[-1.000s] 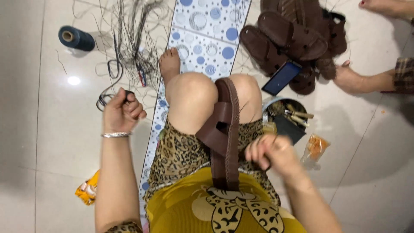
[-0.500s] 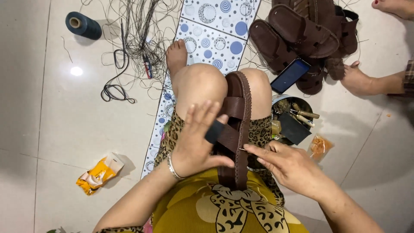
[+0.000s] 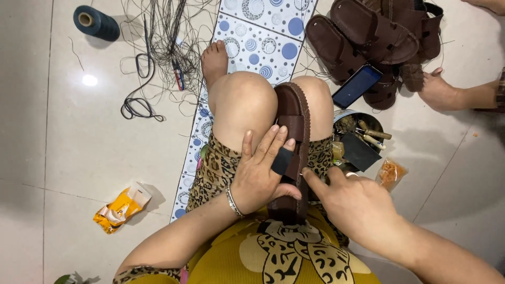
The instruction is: Hand-sewing leather sandal straps using a needle and thread while sitting on the floor.
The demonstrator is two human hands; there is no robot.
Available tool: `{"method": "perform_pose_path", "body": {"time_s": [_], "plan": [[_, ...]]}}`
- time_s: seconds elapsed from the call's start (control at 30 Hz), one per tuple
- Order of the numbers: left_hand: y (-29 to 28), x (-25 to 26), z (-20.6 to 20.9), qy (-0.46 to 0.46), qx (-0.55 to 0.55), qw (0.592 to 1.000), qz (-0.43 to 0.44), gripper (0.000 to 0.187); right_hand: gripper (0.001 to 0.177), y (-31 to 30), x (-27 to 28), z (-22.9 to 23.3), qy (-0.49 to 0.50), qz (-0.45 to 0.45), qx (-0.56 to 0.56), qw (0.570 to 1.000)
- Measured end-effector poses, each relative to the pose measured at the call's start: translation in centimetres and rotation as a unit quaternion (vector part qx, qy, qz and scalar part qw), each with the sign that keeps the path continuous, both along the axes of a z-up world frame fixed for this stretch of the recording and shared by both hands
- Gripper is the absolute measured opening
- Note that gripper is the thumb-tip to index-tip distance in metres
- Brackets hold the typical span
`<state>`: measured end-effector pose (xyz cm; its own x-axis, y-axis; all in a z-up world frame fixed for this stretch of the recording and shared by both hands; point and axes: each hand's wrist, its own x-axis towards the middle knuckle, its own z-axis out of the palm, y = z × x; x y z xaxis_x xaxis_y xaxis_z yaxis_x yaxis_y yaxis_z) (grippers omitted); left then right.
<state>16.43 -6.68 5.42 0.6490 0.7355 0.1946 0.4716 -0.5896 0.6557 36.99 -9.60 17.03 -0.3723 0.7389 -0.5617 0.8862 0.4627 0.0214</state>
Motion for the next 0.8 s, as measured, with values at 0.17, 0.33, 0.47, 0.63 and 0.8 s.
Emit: {"method": "perform_pose_path", "body": {"time_s": [0.17,0.33,0.47,0.63,0.8], "plan": [[0.4,-0.3,-1.1,-0.032,-0.016,0.999,0.005,0.11,0.023,0.9,-1.4,-1.1,0.145,-0.133,0.021,0.98],[-0.5,-1.0,-1.6,-0.115,0.055,0.99,0.063,0.106,0.023,-0.5,0.0,-3.2,0.204,-0.164,-0.016,0.965],[-2.1,-6.0,-4.2,-0.083,0.151,0.982,0.072,0.01,0.025,-0.5,1.3,-2.6,0.249,-0.163,-0.011,0.955],[-2.3,-4.8,1.8,-0.304,-0.221,0.926,-0.024,0.012,0.023,0.2,0.6,-1.8,0.241,-0.17,0.016,0.955],[-2.4,-2.9,3.1,-0.37,-0.552,0.746,-0.046,0.01,0.021,0.9,0.8,-1.6,0.233,-0.202,-0.002,0.951]]}}
